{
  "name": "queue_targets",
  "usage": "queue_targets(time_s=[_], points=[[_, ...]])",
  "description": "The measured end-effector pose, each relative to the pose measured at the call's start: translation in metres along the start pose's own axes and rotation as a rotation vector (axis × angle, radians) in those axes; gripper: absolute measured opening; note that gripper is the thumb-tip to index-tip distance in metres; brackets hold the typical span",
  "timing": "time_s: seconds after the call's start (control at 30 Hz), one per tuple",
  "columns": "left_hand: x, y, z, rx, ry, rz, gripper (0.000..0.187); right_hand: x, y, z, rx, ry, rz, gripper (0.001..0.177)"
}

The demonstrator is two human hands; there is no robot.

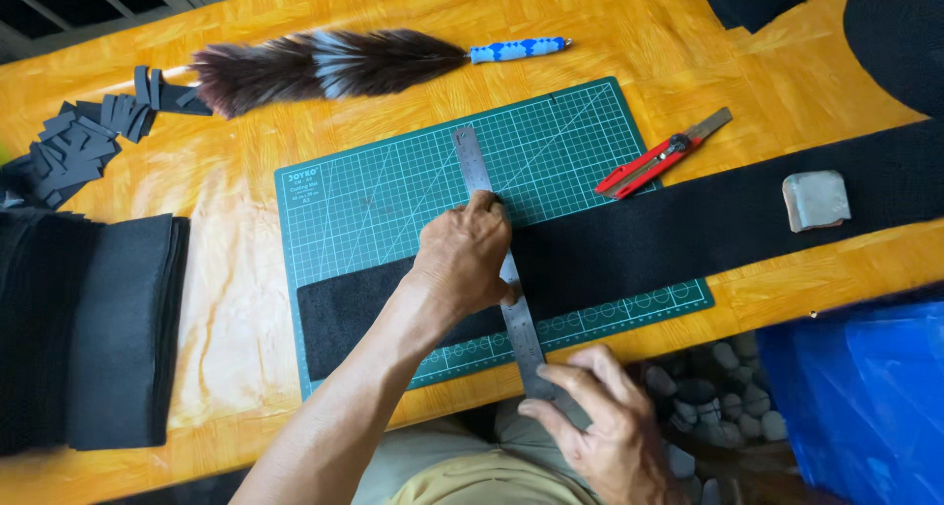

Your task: The person cleans a wooden workbench with a feather duster, then places a long strip of black fabric on a green cutting mat. They use a metal ruler and a red utility knife to measure and cut the fabric into smaller rectangular pieces.

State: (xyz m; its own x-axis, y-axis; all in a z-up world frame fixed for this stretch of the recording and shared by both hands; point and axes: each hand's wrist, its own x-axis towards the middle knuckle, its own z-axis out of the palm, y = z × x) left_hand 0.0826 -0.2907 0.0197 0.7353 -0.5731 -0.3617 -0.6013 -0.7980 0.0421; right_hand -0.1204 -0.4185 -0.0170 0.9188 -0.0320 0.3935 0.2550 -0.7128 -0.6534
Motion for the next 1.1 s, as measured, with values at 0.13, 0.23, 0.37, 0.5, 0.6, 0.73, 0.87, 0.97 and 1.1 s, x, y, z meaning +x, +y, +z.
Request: queue_targets(time_s=[0.13, 0.23, 0.37, 0.5, 0.6, 0.73, 0.87, 0.97, 1.1], points=[[-0.002, 0.004, -0.005, 0.007, -0.060, -0.025, 0.085, -0.006, -0.008, 0.011, -0.151, 0.033, -0.117, 0.038], [0.000, 0.005, -0.003, 0.025, -0.044, -0.026, 0.082, -0.009, -0.006, 0.016, -0.122, 0.032, -0.092, 0.036], [-0.003, 0.007, -0.008, 0.038, -0.058, -0.027, 0.079, -0.014, -0.001, 0.019, -0.151, 0.041, -0.099, 0.033], [-0.005, 0.006, -0.005, 0.010, -0.019, -0.020, 0.085, -0.012, -0.002, 0.014, -0.143, 0.005, -0.110, 0.040], [-0.005, 0.004, -0.005, 0.002, 0.011, -0.018, 0.084, -0.005, 0.000, 0.010, -0.117, -0.020, -0.104, 0.055], [-0.005, 0.002, 0.008, -0.026, 0.084, -0.001, 0.092, -0.010, 0.029, 0.013, -0.047, -0.030, 0.056, 0.076], [-0.005, 0.010, -0.002, -0.036, -0.040, -0.028, 0.093, 0.006, 0.024, -0.001, 0.097, -0.023, 0.088, 0.075], [-0.001, 0.010, -0.009, 0.011, -0.083, -0.043, 0.080, 0.009, 0.026, -0.002, 0.099, -0.090, 0.093, 0.079], [-0.005, 0.014, -0.007, 0.016, -0.039, -0.063, 0.080, 0.006, 0.017, -0.011, 0.077, -0.239, 0.149, 0.087]])
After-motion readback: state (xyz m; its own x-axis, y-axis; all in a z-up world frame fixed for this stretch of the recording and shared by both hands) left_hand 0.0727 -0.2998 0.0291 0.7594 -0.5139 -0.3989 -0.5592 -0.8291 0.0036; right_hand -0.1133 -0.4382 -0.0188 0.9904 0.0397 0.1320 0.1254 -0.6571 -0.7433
